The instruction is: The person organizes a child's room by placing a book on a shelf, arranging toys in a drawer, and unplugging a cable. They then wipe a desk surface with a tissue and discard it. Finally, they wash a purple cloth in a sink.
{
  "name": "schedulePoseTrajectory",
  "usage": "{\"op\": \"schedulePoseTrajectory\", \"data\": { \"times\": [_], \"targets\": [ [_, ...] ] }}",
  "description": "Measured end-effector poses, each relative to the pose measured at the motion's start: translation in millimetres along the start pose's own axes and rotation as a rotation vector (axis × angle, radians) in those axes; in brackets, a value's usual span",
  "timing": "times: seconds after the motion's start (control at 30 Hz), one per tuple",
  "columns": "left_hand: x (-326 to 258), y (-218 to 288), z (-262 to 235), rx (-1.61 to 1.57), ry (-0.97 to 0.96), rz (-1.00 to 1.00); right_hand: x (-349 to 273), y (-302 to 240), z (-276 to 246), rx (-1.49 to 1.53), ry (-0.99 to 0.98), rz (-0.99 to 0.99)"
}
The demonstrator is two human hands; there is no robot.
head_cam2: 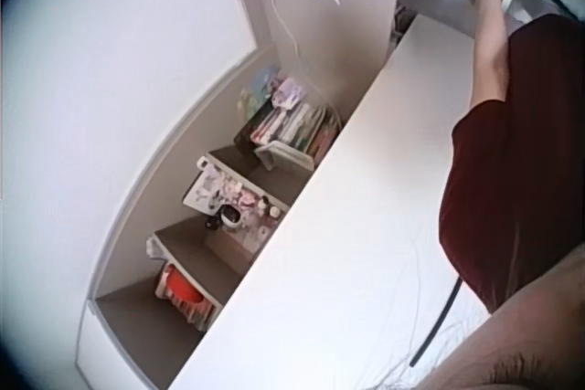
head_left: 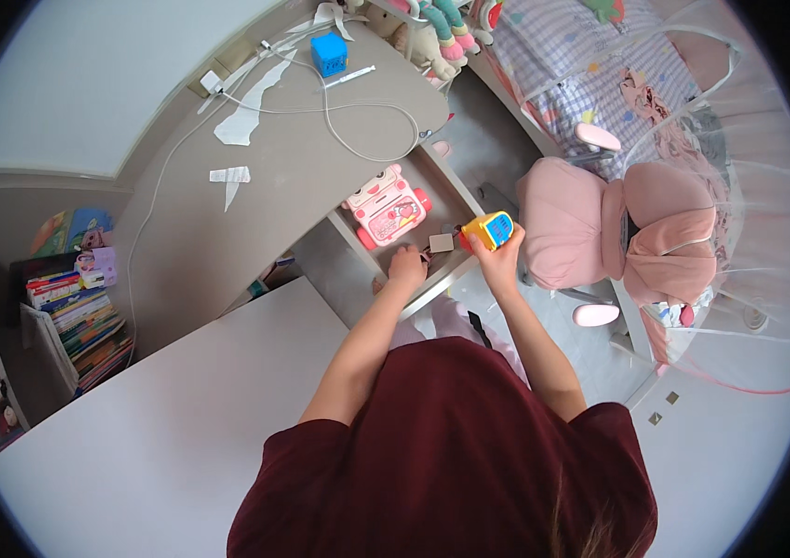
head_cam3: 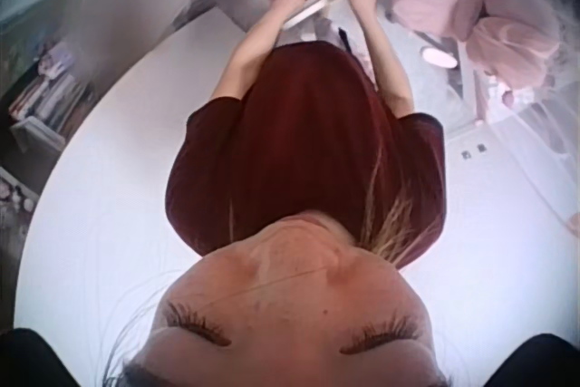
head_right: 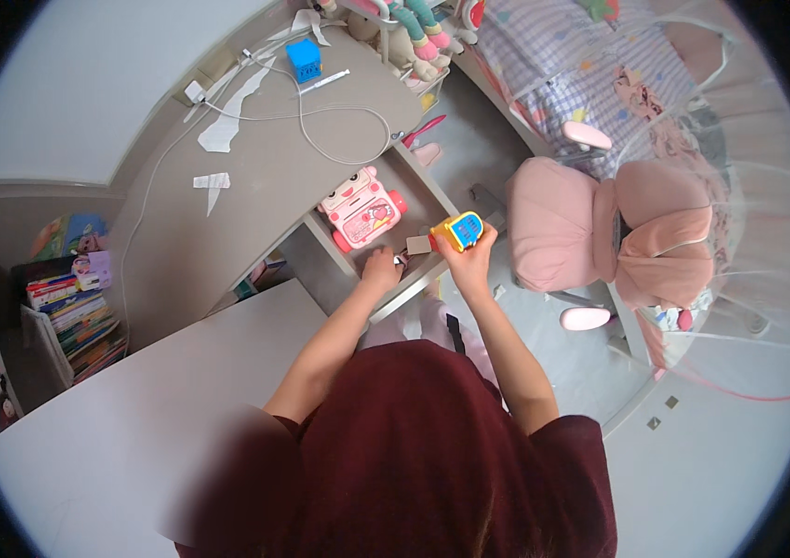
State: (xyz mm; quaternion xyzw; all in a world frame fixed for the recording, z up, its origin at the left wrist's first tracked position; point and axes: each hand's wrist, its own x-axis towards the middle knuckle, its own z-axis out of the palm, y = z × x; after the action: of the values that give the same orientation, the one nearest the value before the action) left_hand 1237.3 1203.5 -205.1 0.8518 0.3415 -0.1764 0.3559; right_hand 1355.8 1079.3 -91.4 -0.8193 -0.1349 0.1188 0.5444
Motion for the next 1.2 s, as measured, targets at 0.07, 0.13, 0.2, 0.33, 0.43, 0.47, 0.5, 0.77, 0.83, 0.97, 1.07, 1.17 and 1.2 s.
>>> {"op": "schedulePoseTrajectory", "data": {
  "times": [0.07,0.13,0.2,0.33,0.43,0.47,0.5,0.77,0.83,0.97,1.07,1.17,1.2],
  "targets": [
    [5,-1,-1,0.011,-0.03,-0.027,-7,4,-9,0.059,-0.007,0.016],
    [9,-7,-4,0.036,-0.102,0.021,-13,7,-16,0.11,0.005,0.023],
    [12,-14,2,-0.072,-0.054,0.054,-18,8,-18,0.128,0.015,0.029],
    [23,-1,23,-0.377,0.083,-0.004,-24,19,-21,0.126,0.01,0.049],
    [39,32,35,-0.692,0.108,-0.181,-24,11,-21,0.121,-0.018,0.063],
    [48,40,40,-0.734,0.134,-0.201,-22,6,-19,0.12,-0.027,0.051],
    [56,47,47,-0.778,0.157,-0.221,-22,3,-19,0.117,-0.036,0.041],
    [56,93,40,-0.48,0.23,-0.459,-17,10,-19,0.171,-0.053,0.039],
    [66,78,53,-0.673,0.192,-0.491,-15,7,-16,0.155,-0.078,0.017],
    [79,48,64,-1.122,0.052,-0.267,-10,-1,-9,0.105,-0.153,0.009],
    [35,64,13,-1.418,-0.119,-0.369,-6,11,-7,0.042,-0.167,-0.006],
    [-11,49,-35,-1.777,-0.475,-0.349,-6,12,12,0.054,-0.272,-0.019],
    [-23,41,-44,-1.891,-0.616,-0.294,-8,10,20,0.068,-0.322,-0.018]
  ]
}}
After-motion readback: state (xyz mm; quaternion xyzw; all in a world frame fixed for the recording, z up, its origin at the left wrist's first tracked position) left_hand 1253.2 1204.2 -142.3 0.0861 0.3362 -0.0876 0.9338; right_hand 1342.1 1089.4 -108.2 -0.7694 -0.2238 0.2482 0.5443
